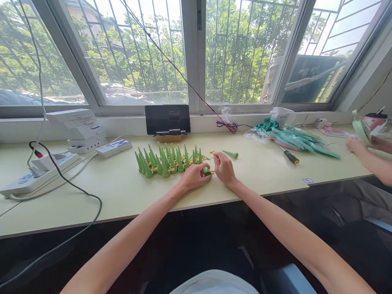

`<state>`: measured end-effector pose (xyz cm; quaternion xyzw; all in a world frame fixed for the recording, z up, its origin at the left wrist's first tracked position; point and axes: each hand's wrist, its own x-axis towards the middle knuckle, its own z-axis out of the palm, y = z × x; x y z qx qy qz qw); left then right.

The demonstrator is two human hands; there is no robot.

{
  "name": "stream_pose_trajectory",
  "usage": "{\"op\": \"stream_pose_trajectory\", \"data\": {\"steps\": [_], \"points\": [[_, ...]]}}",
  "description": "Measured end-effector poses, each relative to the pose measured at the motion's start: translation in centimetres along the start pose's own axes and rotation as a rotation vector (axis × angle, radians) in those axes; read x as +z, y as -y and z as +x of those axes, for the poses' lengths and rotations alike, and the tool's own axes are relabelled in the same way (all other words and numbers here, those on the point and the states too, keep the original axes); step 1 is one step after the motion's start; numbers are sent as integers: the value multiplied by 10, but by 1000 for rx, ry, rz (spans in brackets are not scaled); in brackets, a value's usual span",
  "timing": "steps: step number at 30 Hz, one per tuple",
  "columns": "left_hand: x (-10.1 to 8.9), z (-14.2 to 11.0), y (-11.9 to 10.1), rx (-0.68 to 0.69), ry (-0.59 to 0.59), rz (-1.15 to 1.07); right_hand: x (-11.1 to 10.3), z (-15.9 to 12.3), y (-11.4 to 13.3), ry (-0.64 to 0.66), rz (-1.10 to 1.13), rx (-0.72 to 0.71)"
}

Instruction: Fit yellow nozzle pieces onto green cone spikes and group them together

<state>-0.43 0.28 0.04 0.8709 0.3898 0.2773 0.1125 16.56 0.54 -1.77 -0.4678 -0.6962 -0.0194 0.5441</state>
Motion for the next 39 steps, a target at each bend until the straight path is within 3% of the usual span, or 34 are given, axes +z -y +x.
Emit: {"op": "stream_pose_trajectory", "data": {"steps": [7, 19, 29, 39], "points": [[-1, 0, -2, 19, 17, 25, -1, 0, 1, 12, -6, 36], [1, 2, 0, 53, -51, -47, -1, 0, 1, -8, -50, 62], [4, 2, 4, 88, -101, -122, -4, -1, 5, -39, -139, 167], [3, 2, 4, 170, -297, -73, -4, -1, 6, -155, -70, 109]]}}
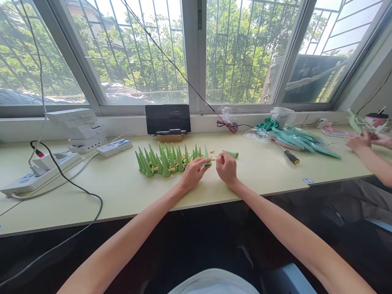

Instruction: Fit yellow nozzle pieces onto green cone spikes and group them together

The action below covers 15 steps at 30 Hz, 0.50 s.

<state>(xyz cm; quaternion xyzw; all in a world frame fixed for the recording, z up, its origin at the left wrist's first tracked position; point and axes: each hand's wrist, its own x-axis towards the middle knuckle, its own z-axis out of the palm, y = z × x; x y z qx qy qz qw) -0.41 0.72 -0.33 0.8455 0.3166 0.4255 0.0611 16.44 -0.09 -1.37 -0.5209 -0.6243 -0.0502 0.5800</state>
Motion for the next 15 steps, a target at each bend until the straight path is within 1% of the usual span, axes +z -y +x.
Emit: {"op": "stream_pose_trajectory", "data": {"steps": [3, 5, 15], "points": [[0, 0, 0, 15, -70, -23, 0, 0, 1, -12, 32, -25], [-1, -1, 0, 14, -94, -41, -1, 1, 2, -7, 44, -37], [-1, -1, 0, -10, -78, -48, 1, 1, 1, 48, 70, -80]]}}
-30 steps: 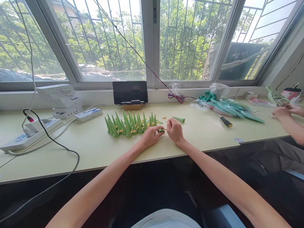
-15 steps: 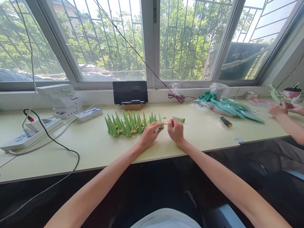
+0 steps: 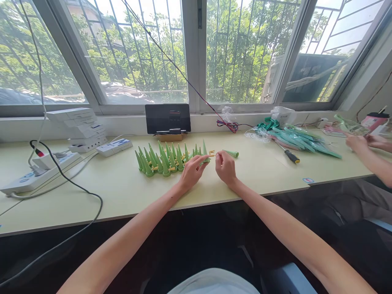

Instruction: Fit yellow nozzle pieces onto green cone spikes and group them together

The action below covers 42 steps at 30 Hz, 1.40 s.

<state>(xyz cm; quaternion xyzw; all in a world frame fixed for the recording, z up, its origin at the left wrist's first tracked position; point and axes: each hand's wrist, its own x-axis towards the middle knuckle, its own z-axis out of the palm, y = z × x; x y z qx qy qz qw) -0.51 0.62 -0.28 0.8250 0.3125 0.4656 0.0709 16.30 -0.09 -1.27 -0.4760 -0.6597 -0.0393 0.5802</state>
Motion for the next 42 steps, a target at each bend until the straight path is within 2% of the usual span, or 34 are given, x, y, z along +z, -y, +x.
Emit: {"op": "stream_pose_trajectory", "data": {"steps": [6, 19, 42], "points": [[-1, 0, -2, -2, 12, -4, -1, -1, 1, 57, 64, -11], [-3, 0, -8, -45, -23, -33, 0, -2, 0, 92, 165, -44], [-1, 1, -5, -69, -27, -38, 1, -2, -3, 153, 207, -89]]}}
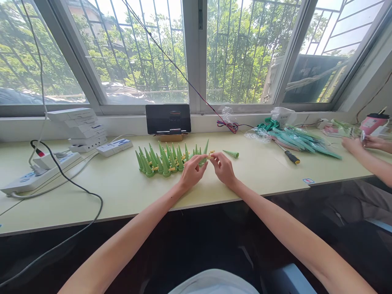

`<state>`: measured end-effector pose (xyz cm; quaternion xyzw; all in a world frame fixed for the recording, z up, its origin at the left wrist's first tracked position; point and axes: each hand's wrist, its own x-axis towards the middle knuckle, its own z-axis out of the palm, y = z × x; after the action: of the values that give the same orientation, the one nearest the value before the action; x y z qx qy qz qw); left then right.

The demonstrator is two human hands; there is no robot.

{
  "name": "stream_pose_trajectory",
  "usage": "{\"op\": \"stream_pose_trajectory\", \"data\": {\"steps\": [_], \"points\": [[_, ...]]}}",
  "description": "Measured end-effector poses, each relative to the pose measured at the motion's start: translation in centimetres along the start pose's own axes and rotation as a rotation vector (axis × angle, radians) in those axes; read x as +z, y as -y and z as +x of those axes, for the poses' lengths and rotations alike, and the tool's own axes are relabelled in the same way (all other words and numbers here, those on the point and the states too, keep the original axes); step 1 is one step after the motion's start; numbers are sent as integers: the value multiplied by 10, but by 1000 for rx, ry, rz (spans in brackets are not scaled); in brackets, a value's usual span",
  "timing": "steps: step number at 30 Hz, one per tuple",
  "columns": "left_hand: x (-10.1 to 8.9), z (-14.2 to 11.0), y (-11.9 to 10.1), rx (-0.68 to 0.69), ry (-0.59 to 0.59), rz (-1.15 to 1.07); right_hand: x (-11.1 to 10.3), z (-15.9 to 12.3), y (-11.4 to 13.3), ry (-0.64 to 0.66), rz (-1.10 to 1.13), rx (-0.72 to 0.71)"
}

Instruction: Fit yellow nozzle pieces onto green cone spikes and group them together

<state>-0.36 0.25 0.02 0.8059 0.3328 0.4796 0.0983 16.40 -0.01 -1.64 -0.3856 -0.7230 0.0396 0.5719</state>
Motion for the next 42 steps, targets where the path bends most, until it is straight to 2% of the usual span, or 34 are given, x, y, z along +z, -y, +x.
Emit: {"op": "stream_pose_trajectory", "data": {"steps": [15, 23, 31, 42], "points": [[0, -1, 1, 43, 19, 8, 0, 2, 0, 28, -86, 39], [1, -1, 4, 76, 4, 11, 2, 1, -3, 21, -48, 10], [2, -1, 4, 55, -42, 13, 3, 1, -2, 77, 8, -2], [2, -1, 4, 68, -23, -4, 2, 0, -4, 116, -19, 67]]}}
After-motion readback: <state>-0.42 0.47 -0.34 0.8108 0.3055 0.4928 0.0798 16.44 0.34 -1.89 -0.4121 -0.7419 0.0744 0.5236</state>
